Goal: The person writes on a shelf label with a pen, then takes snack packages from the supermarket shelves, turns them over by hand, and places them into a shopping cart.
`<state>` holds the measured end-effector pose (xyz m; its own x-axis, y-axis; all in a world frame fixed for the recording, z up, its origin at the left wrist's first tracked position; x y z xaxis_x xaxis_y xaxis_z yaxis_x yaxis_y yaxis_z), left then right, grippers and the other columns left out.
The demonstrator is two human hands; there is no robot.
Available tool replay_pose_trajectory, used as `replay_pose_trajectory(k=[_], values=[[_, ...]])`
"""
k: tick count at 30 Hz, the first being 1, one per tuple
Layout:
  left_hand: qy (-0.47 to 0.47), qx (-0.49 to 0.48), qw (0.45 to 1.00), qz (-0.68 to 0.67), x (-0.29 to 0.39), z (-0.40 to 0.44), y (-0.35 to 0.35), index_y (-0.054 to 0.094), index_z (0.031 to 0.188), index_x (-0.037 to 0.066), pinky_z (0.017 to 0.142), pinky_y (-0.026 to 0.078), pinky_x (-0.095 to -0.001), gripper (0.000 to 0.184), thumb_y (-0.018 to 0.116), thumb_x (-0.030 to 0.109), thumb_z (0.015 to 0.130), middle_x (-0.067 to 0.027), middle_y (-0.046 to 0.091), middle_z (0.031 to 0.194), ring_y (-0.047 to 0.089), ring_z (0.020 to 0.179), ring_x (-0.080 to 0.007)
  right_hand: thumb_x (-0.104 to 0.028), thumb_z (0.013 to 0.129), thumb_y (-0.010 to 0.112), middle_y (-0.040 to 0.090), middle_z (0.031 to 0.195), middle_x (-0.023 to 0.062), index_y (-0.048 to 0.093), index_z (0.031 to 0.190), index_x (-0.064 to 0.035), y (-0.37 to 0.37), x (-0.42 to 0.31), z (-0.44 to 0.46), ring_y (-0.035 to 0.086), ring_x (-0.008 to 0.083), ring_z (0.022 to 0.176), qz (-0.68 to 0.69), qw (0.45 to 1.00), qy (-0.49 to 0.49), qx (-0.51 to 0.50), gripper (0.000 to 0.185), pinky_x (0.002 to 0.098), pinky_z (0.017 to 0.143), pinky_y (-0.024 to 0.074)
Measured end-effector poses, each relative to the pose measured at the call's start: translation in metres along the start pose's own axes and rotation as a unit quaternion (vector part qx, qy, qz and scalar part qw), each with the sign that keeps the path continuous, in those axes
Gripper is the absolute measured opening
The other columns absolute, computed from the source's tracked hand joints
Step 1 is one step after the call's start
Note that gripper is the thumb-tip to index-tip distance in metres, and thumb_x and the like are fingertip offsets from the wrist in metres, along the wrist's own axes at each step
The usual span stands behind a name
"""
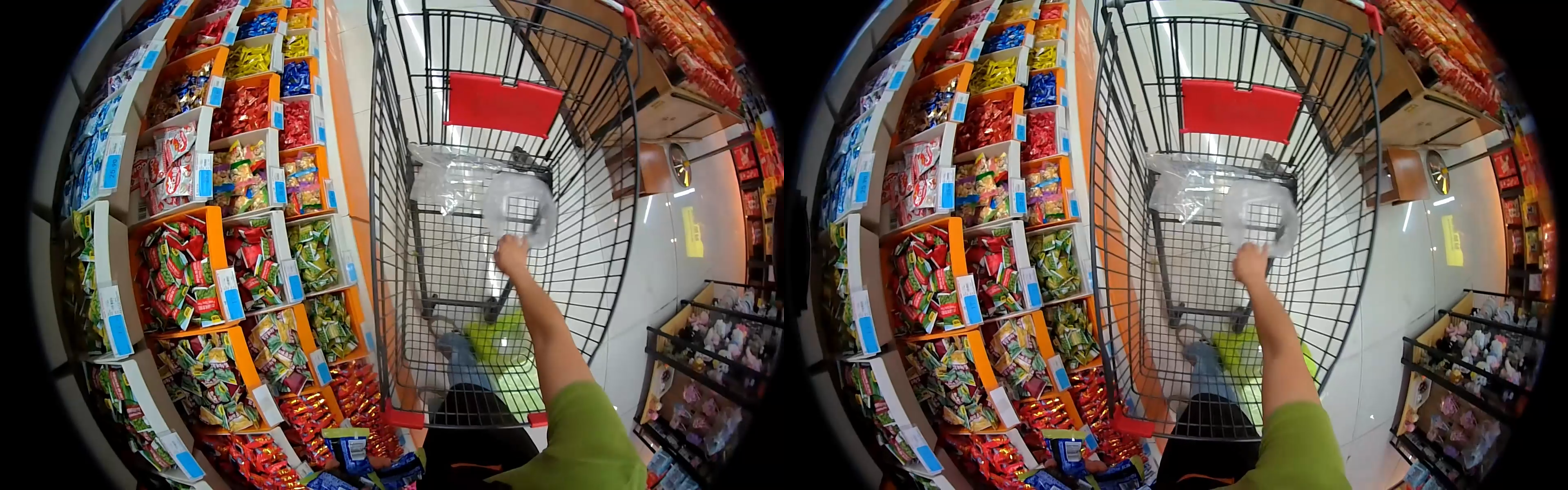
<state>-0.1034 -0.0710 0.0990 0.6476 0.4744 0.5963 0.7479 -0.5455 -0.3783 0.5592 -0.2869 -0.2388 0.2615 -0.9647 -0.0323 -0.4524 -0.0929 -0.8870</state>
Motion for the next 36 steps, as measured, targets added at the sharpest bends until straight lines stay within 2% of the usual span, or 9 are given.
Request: replay_pose_trajectory(k=[5, 10, 13, 16, 22, 28, 30, 32, 36], values=[[0.314, -0.068, 0.936, 0.144, 0.145, -0.026, 0.107, 0.052, 0.119, 0.006, 0.076, 0.050, -0.0332, 0.035, 0.063, 0.020, 0.089, -0.0099, 0.054, 0.109, 0.055, 0.094, -0.0229, -0.030, 0.081, 0.059, 0.058, 0.111, 0.0043, 0.067, 0.100, -0.0143, 0.007, -0.072, -0.131, 0.052, 0.0228, 0.113, 0.000, 0.978, -0.200, -0.067, 0.026, 0.0533, 0.106, 0.0265], [0.136, -0.170, 0.910, -0.352, 0.225, -0.045, 0.158, 0.036, 0.137, 0.014, 0.066, 0.057, -0.0352, 0.049, 0.057, 0.023, 0.093, -0.0130, 0.056, 0.114, 0.058, 0.103, -0.0262, -0.032, 0.087, 0.057, 0.050, 0.129, 0.0123, 0.067, 0.101, -0.0112, -0.051, -0.106, -0.215, 0.057, 0.0290, 0.104, 0.201, 0.950, -0.232, -0.058, 0.026, 0.0468, 0.092, 0.0422], [0.219, -0.218, 0.894, -0.325, 0.248, -0.042, 0.175, 0.031, 0.141, 0.018, 0.059, 0.058, -0.0338, 0.055, 0.057, 0.017, 0.093, -0.0128, 0.057, 0.114, 0.059, 0.101, -0.0262, -0.037, 0.097, 0.048, 0.052, 0.125, 0.0122, 0.050, 0.128, -0.0080, -0.165, -0.143, -0.300, 0.064, 0.0227, 0.089, 0.556, 0.712, -0.196, -0.381, 0.042, 0.0313, 0.071, 0.0544], [0.180, -0.247, 0.891, -0.337, 0.234, -0.040, 0.182, 0.032, 0.137, 0.014, 0.060, 0.060, -0.0328, 0.055, 0.059, 0.008, 0.090, -0.0146, 0.056, 0.115, 0.061, 0.100, -0.0268, -0.035, 0.097, 0.051, 0.060, 0.103, 0.0107, 0.034, 0.136, -0.0066, -0.253, -0.157, -0.378, 0.065, 0.0167, 0.087, 0.614, 0.543, -0.241, -0.520, 0.052, 0.0264, 0.065, 0.0546], [0.154, -0.236, 0.875, -0.394, 0.210, -0.050, 0.167, 0.032, 0.140, 0.015, 0.062, 0.055, -0.0332, 0.063, 0.064, 0.008, 0.087, -0.0167, 0.058, 0.120, 0.062, 0.098, -0.0263, -0.020, 0.091, 0.063, 0.063, 0.093, 0.0072, 0.048, 0.114, -0.0057, -0.185, -0.126, -0.390, 0.064, 0.0124, 0.072, 0.679, 0.542, -0.093, -0.486, 0.031, 0.0232, 0.057, 0.0537], [0.170, -0.374, 0.768, -0.492, 0.195, -0.058, 0.128, 0.038, 0.137, 0.024, 0.049, 0.053, -0.0263, 0.060, 0.069, 0.020, 0.086, -0.0239, 0.056, 0.111, 0.061, 0.092, -0.0321, -0.014, 0.089, 0.063, 0.061, 0.083, 0.0106, 0.047, 0.108, -0.0028, 0.014, -0.055, -0.250, 0.063, 0.0214, 0.067, 0.680, 0.676, 0.089, -0.270, 0.027, 0.0343, 0.058, 0.0563], [0.160, -0.367, 0.774, -0.491, 0.196, -0.073, 0.120, 0.034, 0.133, 0.019, 0.051, 0.049, -0.0254, 0.057, 0.067, 0.017, 0.087, -0.0325, 0.055, 0.106, 0.060, 0.066, -0.0213, -0.015, 0.090, 0.062, 0.060, 0.094, 0.0141, 0.046, 0.116, -0.0006, 0.005, -0.061, -0.239, 0.064, 0.0248, 0.082, 0.822, 0.531, 0.071, -0.192, 0.033, 0.0394, 0.069, 0.0557], [0.211, -0.392, 0.751, -0.487, 0.220, -0.095, 0.116, 0.035, 0.133, 0.020, 0.050, 0.048, -0.0251, 0.056, 0.066, 0.017, 0.087, -0.0333, 0.055, 0.106, 0.060, 0.067, -0.0240, -0.015, 0.090, 0.063, 0.058, 0.105, 0.0141, 0.044, 0.126, -0.0009, -0.006, -0.071, -0.246, 0.062, 0.0267, 0.095, 0.747, 0.570, 0.281, -0.195, 0.043, 0.0388, 0.076, 0.0530], [0.167, -0.426, 0.746, -0.484, 0.203, -0.103, 0.097, 0.040, 0.130, 0.018, 0.050, 0.054, -0.0297, 0.052, 0.068, 0.018, 0.085, -0.0350, 0.053, 0.108, 0.064, 0.080, -0.0333, -0.027, 0.093, 0.059, 0.059, 0.111, 0.0079, 0.044, 0.131, -0.0040, -0.097, -0.134, -0.294, 0.061, 0.0199, 0.094, 0.665, 0.694, 0.018, -0.277, 0.047, 0.0290, 0.072, 0.0496]])
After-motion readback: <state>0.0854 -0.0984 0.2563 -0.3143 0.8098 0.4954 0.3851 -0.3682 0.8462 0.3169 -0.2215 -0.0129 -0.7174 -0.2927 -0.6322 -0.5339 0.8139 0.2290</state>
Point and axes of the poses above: each hand's wrist, its own z-axis towards the middle knuckle, its own y-axis out of the palm, x = y × z, the point moved 4 cm from there along z, towards the middle knuckle
